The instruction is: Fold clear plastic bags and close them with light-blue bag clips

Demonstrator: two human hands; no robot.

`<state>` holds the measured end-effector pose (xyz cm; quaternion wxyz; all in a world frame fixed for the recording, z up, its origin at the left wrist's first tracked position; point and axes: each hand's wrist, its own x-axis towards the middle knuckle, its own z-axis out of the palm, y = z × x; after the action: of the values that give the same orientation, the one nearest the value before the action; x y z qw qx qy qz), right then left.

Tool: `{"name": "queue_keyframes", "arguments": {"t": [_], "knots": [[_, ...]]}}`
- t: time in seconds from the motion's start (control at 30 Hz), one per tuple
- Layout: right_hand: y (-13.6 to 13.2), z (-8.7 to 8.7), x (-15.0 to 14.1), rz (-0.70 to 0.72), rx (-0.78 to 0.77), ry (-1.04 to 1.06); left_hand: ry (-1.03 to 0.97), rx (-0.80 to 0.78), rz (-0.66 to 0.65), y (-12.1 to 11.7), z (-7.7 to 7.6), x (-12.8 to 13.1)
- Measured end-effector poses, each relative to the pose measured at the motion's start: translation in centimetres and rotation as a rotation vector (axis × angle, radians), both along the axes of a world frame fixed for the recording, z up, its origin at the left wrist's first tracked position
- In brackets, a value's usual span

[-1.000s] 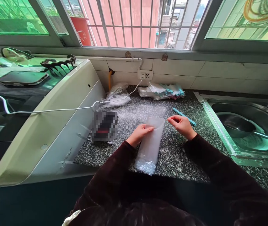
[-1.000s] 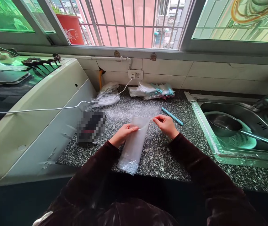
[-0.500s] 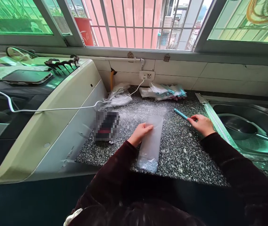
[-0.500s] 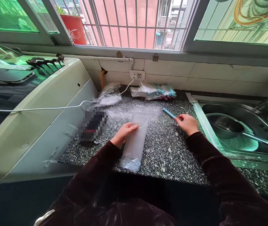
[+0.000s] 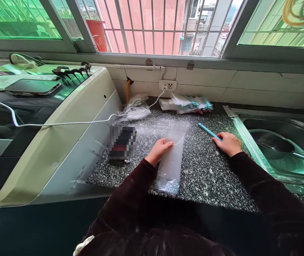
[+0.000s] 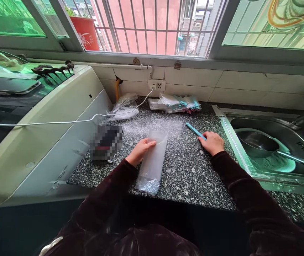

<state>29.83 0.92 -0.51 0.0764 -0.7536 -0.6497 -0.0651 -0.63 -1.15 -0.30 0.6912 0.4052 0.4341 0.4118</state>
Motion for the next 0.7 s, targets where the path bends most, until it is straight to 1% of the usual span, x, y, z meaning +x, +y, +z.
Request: {"name": "queue_keyframes", "arguments": {"t": [0.13,0.23,0.37,0.53,0.7], "knots": [[0.4,0.0,-0.7,0.017,-0.004,0.0,0.009,-0.014,-0.021,0.0,0.1,0.0],[0.5,0.1,-1.5,0.047,0.025,0.017,0.016,-0.034,-0.018,0.1,0.2,0.0],[0.4,0.2,-2.7,0.14,0.108,0.043,0.025,-0.071,-0.003,0.2,0.3,0.0],[0.1,0.6,-4.3,0.23,0.169,0.106,0.047,-0.096,0.018,0.4,0.3,0.0],[-0.5,1.1,-6.1,0.372,0.248,0.15,0.054,-0.099,-0.001,0.5,0.2,0.0]]}}
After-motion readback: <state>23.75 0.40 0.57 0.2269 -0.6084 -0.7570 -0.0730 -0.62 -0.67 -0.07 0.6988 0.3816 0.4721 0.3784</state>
